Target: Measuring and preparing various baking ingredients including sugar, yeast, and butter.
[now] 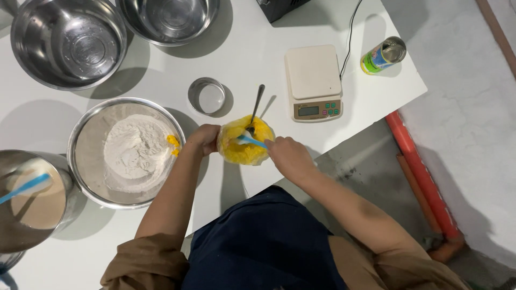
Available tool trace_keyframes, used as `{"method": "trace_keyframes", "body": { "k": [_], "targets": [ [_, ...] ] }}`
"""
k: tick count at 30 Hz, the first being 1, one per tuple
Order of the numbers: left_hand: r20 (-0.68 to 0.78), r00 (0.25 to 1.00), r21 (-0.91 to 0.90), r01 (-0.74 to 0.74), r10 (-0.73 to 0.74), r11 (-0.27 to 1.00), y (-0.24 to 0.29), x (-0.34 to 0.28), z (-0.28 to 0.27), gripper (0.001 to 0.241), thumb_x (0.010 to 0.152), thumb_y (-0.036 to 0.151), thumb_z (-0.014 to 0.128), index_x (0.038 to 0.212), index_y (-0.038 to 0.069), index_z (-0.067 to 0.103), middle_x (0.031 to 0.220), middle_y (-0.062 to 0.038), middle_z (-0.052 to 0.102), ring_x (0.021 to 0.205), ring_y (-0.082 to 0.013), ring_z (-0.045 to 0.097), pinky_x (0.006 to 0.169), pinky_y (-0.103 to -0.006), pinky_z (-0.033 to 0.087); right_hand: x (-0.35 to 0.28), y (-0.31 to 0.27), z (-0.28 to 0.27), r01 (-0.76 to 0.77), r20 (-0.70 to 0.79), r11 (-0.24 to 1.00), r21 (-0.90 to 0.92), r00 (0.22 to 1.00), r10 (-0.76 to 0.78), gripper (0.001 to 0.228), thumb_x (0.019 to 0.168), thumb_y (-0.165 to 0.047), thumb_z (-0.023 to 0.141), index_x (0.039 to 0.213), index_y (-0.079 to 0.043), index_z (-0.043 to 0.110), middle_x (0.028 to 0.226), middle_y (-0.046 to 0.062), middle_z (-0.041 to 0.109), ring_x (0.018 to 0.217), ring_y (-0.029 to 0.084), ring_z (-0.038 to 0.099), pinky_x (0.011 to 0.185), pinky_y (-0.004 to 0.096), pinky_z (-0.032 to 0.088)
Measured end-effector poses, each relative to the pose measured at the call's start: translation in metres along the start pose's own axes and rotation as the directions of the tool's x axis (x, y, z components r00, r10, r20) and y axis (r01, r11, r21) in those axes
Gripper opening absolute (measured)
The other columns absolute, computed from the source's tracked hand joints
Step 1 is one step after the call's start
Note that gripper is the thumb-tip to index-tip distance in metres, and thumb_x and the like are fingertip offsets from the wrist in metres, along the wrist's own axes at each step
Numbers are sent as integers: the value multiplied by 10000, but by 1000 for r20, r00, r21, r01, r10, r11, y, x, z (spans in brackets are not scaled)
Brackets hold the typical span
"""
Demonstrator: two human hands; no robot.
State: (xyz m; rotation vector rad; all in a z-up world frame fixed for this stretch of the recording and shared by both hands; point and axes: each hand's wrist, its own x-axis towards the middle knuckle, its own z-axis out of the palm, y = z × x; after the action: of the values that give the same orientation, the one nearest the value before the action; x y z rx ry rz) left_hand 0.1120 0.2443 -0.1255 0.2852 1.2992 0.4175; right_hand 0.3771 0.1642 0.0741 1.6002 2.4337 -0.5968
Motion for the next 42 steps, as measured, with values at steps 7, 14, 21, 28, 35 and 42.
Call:
{"method": "trace_keyframes", "body": {
  "k": [7,14,21,28,35,42],
  "targets": [
    [-28,999,255,-35,43,966,25,-61,14,362,1006,273,576,1165,-36,674,1003,-146,728,840,-228,721,777,-386,624,-1,10,-21,70,44,993,-93,997,-66,288,864,-42,612,1130,-81,715,872,141,681,853,322,693,682,451,577],
    [116,961,341,-274,249,899,13,-43,14,214,977,220,620,1075,36,666,937,-74,686,799,-154,650,716,-311,563,36,-8,-23,219,-10,963,-155,975,-223,215,891,-83,615,1075,-60,725,847,133,690,809,313,691,638,455,565],
    [111,947,315,-321,301,893,11,-43,23,167,973,165,593,1057,42,667,934,-58,686,819,-131,647,741,-282,544,83,-33,10,179,-11,892,-416,979,-201,103,831,-157,666,843,-99,750,870,83,707,850,275,697,707,402,530],
    [116,948,124,-311,297,942,7,-54,23,161,964,122,577,1066,33,666,939,-62,687,821,-150,665,759,-302,563,89,-40,22,163,39,904,-396,986,-161,119,834,-149,670,884,-91,761,912,90,716,881,269,698,713,396,523],
    [106,951,-81,-283,291,956,24,-102,26,163,953,127,543,1049,53,651,981,-48,686,868,-150,693,809,-320,594,77,-36,20,230,145,884,-406,972,-186,132,841,-120,667,936,-81,751,918,95,713,885,268,700,729,389,526],
    [-157,981,70,-101,111,992,14,-94,8,328,1019,273,456,1116,60,686,929,-9,695,718,-152,578,636,-278,489,50,-21,3,252,-20,908,-335,962,-274,115,824,-114,663,913,-90,731,876,89,671,851,278,670,739,408,510]
  ]
}}
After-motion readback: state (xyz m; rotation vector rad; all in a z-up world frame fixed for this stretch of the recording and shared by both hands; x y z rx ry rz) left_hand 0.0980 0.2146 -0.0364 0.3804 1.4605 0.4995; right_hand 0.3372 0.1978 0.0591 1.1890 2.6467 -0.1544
